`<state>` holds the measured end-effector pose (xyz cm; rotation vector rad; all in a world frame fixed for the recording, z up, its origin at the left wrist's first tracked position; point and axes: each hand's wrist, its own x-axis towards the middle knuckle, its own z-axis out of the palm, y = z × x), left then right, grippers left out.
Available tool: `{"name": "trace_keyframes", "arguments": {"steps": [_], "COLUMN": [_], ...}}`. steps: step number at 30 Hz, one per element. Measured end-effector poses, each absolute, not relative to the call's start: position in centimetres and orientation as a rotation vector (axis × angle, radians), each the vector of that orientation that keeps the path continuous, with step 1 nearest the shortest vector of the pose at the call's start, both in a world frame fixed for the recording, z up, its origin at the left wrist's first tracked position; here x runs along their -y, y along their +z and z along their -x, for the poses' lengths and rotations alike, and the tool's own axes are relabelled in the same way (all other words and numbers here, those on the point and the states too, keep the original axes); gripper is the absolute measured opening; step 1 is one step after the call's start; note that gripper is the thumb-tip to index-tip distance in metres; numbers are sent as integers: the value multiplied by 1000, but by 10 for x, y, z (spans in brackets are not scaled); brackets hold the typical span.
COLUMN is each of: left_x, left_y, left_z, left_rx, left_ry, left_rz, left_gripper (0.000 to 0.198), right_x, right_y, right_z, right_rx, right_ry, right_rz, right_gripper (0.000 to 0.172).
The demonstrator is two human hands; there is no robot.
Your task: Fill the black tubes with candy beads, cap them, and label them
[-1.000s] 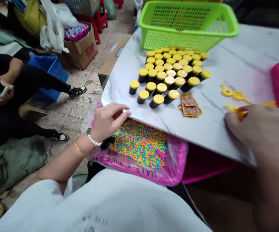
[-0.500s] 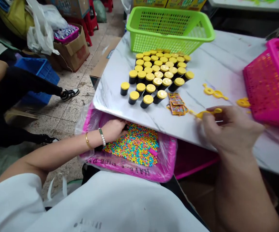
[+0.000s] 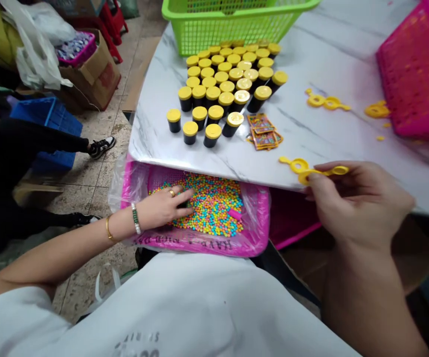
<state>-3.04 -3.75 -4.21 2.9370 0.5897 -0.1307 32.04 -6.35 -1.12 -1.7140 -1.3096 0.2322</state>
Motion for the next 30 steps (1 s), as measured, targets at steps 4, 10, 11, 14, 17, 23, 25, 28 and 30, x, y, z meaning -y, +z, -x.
{"name": "trace_keyframes", "arguments": {"steps": [4,10,11,14,17,23,25,28,30], "left_x": [35,39,39,36,32,43,47,48,49], "left_y": [-47,-49,-49,-49,-46,-22,-17,-22,-34], "left_z": [24,8,7,7,9,1,-5,-9,-8], "left_rx": [-520,-432,-416,-506,-609,-884,-956,-1054,-1084], "left_ry": [-255,-362,-344,-187,21,346,397,305,113], "left_rz": [-2970,-2905,-2868,-2663,-2428,-1858,-1603,-1423,-1482], "left_gripper": [26,24,24,23,25,44,46,45,45], "right_x": [64,63,63,63,64,63,63,62,62], "right_y": [-11,-11,-11,-12,-12,-11,-12,-12,-12], "right_z": [-312,-310,-310,-309,-310,-307,-303,-298,-296], "right_rx": [1276,1198,1188,1175,1155,1126,1133,1156,1170], "right_ry": [332,417,425,448,466,515,546,572,570], "right_rz": [1650,1616,1610,1592,1592,1548,1528,1517,1513], "right_gripper": [20,16,16,18,17,16,17,17,16]}}
